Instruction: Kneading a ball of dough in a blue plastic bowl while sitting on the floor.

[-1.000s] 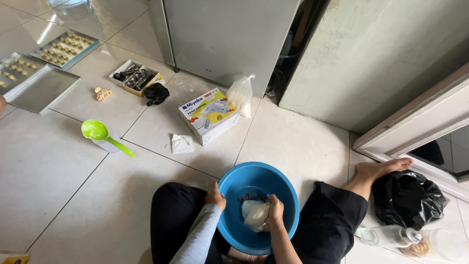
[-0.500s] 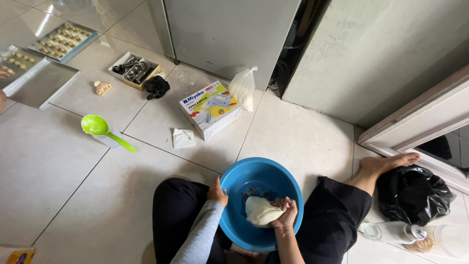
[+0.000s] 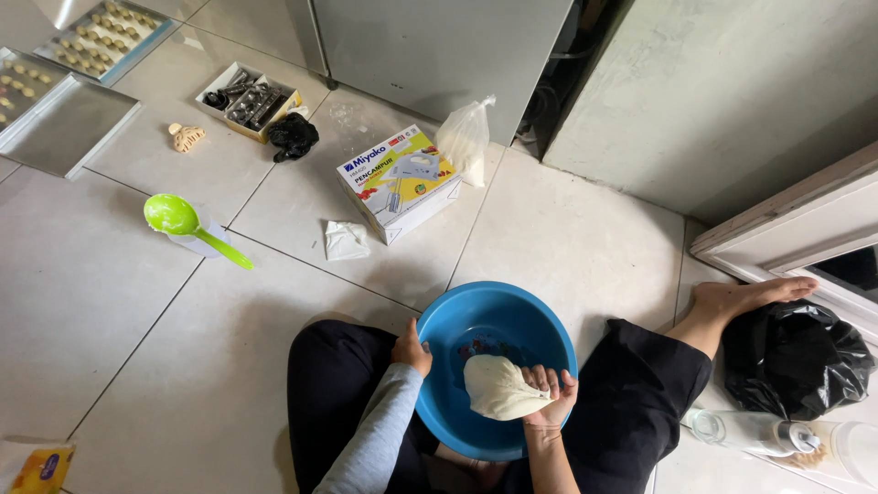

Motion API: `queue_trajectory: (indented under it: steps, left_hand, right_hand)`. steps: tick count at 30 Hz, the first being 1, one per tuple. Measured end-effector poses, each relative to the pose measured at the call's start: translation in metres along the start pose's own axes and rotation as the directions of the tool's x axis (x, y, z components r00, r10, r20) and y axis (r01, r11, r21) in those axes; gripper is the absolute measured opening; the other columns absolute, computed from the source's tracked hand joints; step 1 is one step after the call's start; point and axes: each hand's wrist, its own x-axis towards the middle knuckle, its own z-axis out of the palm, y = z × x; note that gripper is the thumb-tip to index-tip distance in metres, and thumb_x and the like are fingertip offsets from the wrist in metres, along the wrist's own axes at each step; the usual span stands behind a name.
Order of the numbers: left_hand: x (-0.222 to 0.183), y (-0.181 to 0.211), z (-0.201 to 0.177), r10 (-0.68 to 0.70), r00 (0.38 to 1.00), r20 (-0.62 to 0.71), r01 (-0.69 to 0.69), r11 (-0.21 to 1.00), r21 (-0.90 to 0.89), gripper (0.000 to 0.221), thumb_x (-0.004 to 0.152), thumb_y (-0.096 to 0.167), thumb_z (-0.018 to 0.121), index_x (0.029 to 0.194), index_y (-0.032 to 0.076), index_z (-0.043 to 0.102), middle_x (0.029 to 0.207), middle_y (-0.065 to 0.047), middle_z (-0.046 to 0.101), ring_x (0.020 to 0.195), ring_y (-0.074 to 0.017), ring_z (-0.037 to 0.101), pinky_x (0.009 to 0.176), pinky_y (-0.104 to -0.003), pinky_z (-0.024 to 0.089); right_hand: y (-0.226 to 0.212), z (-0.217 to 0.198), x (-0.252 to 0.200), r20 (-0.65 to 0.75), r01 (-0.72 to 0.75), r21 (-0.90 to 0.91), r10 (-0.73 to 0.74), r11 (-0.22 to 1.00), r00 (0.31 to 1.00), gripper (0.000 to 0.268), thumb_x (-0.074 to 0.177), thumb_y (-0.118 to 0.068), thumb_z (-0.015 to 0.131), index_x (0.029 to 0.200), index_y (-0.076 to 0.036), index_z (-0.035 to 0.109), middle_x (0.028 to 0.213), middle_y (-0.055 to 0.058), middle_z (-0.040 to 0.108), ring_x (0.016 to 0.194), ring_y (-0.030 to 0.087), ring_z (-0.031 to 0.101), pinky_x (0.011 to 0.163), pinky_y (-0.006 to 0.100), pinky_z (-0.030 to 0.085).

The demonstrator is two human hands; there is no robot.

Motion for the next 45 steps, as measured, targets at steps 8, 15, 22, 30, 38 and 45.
queue_trajectory:
  steps: [8, 15, 22, 30, 38, 45]
  left_hand:
    - [-0.002, -0.003, -0.006, 0.004, 0.999, 0.045, -0.001, 0.998, -0.07, 0.057, 0.095, 0.008, 0.062, 0.147, 0.012, 0.038, 0.124, -0.022, 0.068, 0.11, -0.0389, 0.07, 0.091, -0.05, 0.061]
    - [-0.008, 0.007, -0.014, -0.03, 0.993, 0.112, 0.039, 0.996, -0.083, 0.06, 0.102, 0.019, 0.057, 0.156, 0.009, 0.033, 0.137, -0.025, 0.062, 0.123, -0.0375, 0.066, 0.097, -0.049, 0.061]
    - [-0.013, 0.009, -0.017, -0.018, 0.993, 0.119, 0.029, 0.995, -0.093, 0.06, 0.103, 0.019, 0.056, 0.156, 0.007, 0.032, 0.144, -0.024, 0.057, 0.127, -0.0371, 0.062, 0.099, -0.048, 0.06]
    - [-0.017, 0.019, -0.018, 0.016, 0.992, 0.127, -0.002, 0.994, -0.111, 0.057, 0.102, 0.013, 0.053, 0.154, 0.004, 0.031, 0.141, -0.024, 0.058, 0.124, -0.0381, 0.064, 0.097, -0.051, 0.061]
    - [-0.013, 0.021, -0.019, 0.031, 0.992, 0.123, -0.019, 0.996, -0.09, 0.053, 0.102, 0.012, 0.052, 0.151, 0.005, 0.034, 0.136, -0.021, 0.062, 0.119, -0.0369, 0.067, 0.092, -0.049, 0.063]
    - [-0.013, 0.022, -0.025, 0.046, 0.994, 0.101, -0.031, 0.989, -0.143, 0.058, 0.1, 0.013, 0.053, 0.153, 0.002, 0.033, 0.134, -0.025, 0.061, 0.119, -0.0388, 0.066, 0.093, -0.05, 0.062]
  right_hand:
    - [0.018, 0.012, 0.042, -0.174, -0.031, -0.015, 0.028, 0.999, 0.984, 0.047, 0.086, -0.037, 0.057, 0.046, -0.021, 0.039, 0.054, -0.002, 0.04, 0.058, 0.012, 0.042, 0.062, 0.027, 0.041]
    - [0.052, 0.0, 0.053, -0.369, -0.213, -0.88, -0.327, 0.424, 0.87, 0.058, 0.094, -0.051, 0.059, 0.052, -0.012, 0.048, 0.056, 0.006, 0.052, 0.057, 0.019, 0.049, 0.057, 0.031, 0.04]
    - [0.051, 0.016, 0.037, -0.068, -0.081, -0.862, -0.044, -0.501, 0.997, 0.07, 0.07, -0.067, 0.089, 0.107, -0.014, 0.062, 0.101, 0.015, 0.056, 0.096, 0.042, 0.061, 0.086, 0.063, 0.05]
    - [0.058, 0.0, 0.051, -0.301, -0.09, -0.518, 0.082, -0.851, 0.95, 0.089, 0.072, -0.077, 0.08, 0.141, -0.033, 0.046, 0.132, 0.009, 0.042, 0.126, 0.036, 0.05, 0.087, 0.068, 0.057]
    - [0.064, -0.021, 0.095, -0.171, 0.045, -0.465, 0.14, -0.884, 0.975, 0.076, 0.074, -0.077, 0.073, 0.132, -0.031, 0.056, 0.114, 0.013, 0.057, 0.118, 0.039, 0.062, 0.099, 0.052, 0.051]
    - [0.06, -0.028, 0.101, -0.055, -0.043, -0.546, -0.015, -0.837, 0.998, 0.056, 0.085, -0.073, 0.065, 0.122, -0.032, 0.067, 0.115, 0.011, 0.061, 0.109, 0.041, 0.069, 0.089, 0.053, 0.059]
